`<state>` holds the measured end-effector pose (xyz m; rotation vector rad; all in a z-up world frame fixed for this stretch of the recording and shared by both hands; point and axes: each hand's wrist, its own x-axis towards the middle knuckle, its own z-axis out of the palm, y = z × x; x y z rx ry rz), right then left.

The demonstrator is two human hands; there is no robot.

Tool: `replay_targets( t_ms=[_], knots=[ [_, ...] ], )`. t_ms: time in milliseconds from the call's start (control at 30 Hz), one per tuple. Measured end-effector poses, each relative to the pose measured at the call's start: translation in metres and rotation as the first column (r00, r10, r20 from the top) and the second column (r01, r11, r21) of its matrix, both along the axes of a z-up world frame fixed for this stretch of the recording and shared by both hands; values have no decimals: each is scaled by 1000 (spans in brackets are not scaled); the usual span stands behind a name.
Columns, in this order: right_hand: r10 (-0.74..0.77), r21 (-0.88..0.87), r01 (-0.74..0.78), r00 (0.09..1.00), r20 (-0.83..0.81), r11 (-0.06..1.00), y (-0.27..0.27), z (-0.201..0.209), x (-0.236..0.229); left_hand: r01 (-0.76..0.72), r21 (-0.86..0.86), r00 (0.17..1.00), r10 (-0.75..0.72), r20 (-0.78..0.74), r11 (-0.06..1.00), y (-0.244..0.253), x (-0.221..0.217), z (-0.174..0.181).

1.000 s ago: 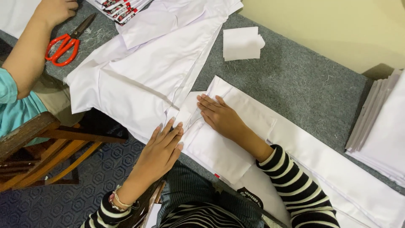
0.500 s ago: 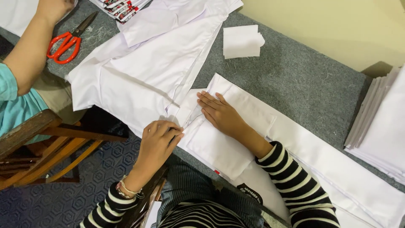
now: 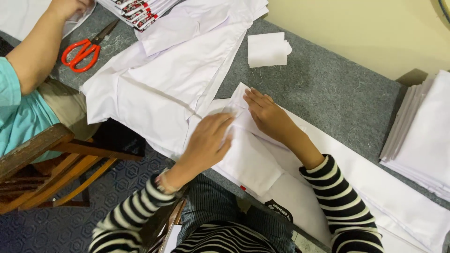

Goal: Folding white shirts on a work table using hands and a small tool to assist with tucking.

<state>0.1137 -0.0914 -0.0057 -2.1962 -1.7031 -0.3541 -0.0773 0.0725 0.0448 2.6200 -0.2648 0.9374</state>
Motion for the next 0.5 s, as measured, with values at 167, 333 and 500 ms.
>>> replay_targets(
  t_ms=[167, 333, 500],
  knots=[
    [-109, -207, 93, 991, -72, 974, -6, -14, -3, -58, 121, 990, 73, -123, 991, -8, 64, -39],
    [-172, -245, 142, 980, -104, 959, -10, -23, -5, -66, 88, 949, 90, -303, 994, -2, 93, -68],
    [-159, -206, 113, 962, -224, 972, -12, -26, 0, -120, 176, 945, 166, -282, 977, 2, 100, -94]
  ],
)
